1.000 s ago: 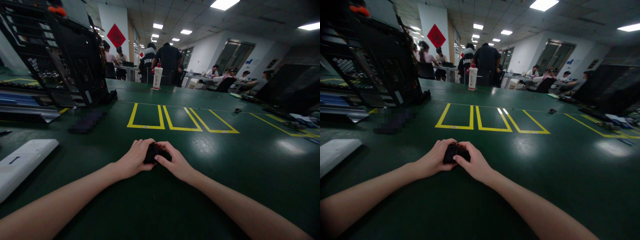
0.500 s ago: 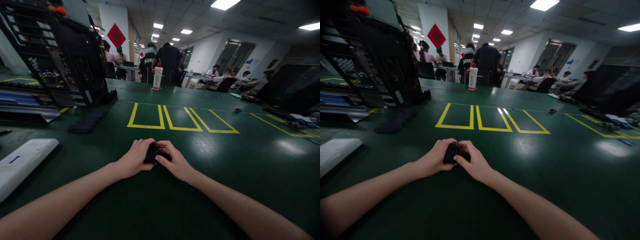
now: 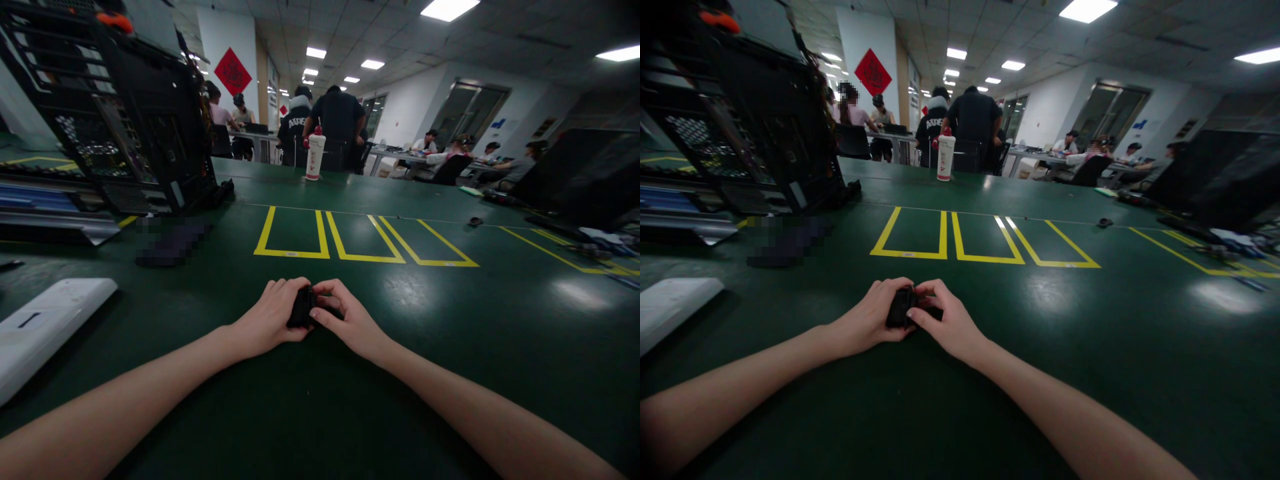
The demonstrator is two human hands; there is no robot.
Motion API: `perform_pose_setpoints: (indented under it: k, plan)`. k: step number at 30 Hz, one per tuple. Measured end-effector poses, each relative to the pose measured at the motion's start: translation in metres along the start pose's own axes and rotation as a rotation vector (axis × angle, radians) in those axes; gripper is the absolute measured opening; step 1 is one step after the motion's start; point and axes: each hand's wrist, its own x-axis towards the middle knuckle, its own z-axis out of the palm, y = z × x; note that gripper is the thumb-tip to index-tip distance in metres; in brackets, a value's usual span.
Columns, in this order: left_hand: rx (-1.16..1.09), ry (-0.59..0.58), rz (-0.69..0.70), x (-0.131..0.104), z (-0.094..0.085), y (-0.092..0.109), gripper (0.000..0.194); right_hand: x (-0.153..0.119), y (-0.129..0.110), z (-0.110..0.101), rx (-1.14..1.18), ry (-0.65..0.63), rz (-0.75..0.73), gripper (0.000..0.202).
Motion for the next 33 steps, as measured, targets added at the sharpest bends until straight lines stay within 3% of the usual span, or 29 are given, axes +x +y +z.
perform_pose_setpoints:
  k: [7, 10, 12, 17, 22, 27, 33]
  plan:
    - [0.009, 0.015, 0.010, -0.0001, 0.0016, -0.0016, 0.056, -0.0024, -0.0005, -0.0029, -0.008, -0.059, -0.077, 0.030]
    - [0.010, 0.030, 0.016, 0.0006, 0.0025, -0.0018, 0.055, -0.0010, 0.0014, -0.0021, -0.044, -0.010, -0.105, 0.019]
    - [0.009, 0.029, 0.010, 0.0008, 0.0027, -0.0016, 0.053, 0.0001, 0.0020, -0.0010, -0.051, 0.023, -0.099, 0.015]
    - [0.001, 0.011, -0.002, -0.0002, 0.0014, -0.0014, 0.054, -0.0004, 0.0001, -0.0004, -0.036, -0.002, -0.015, 0.028]
    - [0.008, -0.018, -0.012, -0.0004, -0.0007, 0.0003, 0.055, -0.0025, 0.0000, -0.0025, -0.002, -0.070, -0.057, 0.031]
    - [0.016, -0.008, 0.002, 0.0006, -0.0004, 0.0018, 0.053, -0.0006, 0.0018, -0.0004, 0.027, -0.013, -0.054, 0.017]
    - [-0.005, -0.008, -0.004, 0.0005, 0.0009, -0.0007, 0.054, -0.0012, 0.0008, -0.0011, -0.036, -0.052, 0.005, 0.027]
